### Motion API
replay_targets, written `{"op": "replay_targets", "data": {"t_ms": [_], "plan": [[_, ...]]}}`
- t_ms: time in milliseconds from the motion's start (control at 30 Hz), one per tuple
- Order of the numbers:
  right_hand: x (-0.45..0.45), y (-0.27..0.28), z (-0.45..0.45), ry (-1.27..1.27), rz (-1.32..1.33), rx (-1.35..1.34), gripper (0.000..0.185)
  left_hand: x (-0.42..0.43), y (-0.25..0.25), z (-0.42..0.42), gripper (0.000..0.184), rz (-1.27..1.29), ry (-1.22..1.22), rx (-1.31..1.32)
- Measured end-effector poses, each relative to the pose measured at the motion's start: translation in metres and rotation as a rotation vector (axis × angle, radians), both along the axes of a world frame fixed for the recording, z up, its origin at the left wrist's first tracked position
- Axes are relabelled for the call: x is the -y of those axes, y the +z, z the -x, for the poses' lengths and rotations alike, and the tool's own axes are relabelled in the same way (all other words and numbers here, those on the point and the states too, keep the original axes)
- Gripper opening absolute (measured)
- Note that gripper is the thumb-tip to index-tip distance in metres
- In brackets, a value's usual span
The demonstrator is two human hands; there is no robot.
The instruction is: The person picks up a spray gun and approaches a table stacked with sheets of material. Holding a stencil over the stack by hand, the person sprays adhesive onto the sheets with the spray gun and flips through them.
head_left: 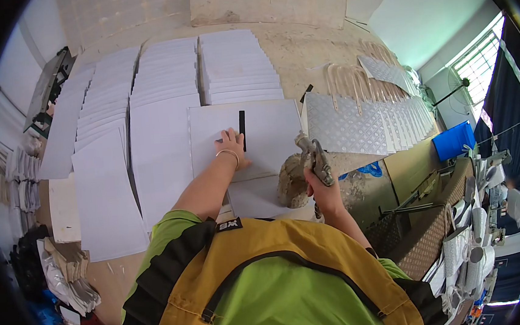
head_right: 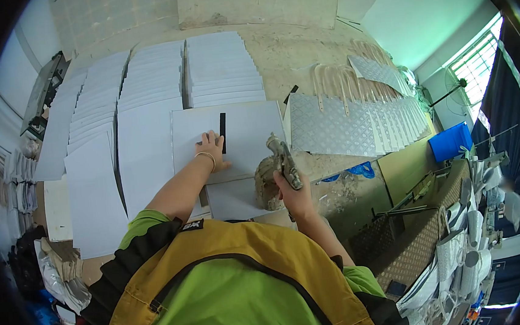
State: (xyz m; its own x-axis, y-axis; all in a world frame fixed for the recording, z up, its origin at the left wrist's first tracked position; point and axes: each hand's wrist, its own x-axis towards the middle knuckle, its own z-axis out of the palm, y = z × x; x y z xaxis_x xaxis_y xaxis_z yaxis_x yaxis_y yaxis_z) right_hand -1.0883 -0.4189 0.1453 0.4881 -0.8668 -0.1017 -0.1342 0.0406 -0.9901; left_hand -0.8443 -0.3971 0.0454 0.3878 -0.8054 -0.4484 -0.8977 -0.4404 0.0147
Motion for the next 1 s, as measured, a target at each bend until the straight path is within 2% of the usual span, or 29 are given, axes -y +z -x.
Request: {"op": "replay_targets", "data": {"t_ms": [100, 267, 367, 567, 833, 1000], "plan": [[-0.008, 0.000, 0.002, -0.003, -0.033, -0.052, 0.014, 0.000, -0.003, 0.000, 0.091, 0.002, 0.000, 0.003], [-0.008, -0.011, 0.010, -0.077, -0.076, 0.029, 0.014, 0.000, 0.001, 0.000, 0.092, 0.007, 0.003, -0.011], [-0.010, -0.013, 0.013, -0.049, 0.028, -0.060, 0.016, 0.000, -0.003, 0.000, 0.091, 0.011, 0.000, -0.007], [-0.016, -0.008, 0.015, -0.070, -0.030, -0.062, 0.017, -0.005, -0.009, -0.003, 0.091, 0.046, -0.017, 0.013], [-0.017, -0.003, 0.010, -0.071, -0.034, -0.026, 0.016, -0.016, -0.015, -0.003, 0.089, 0.122, -0.055, 0.058], [-0.018, -0.002, 0.003, -0.035, -0.056, -0.011, 0.015, -0.028, -0.031, -0.003, 0.087, 0.256, -0.043, 0.041]]}}
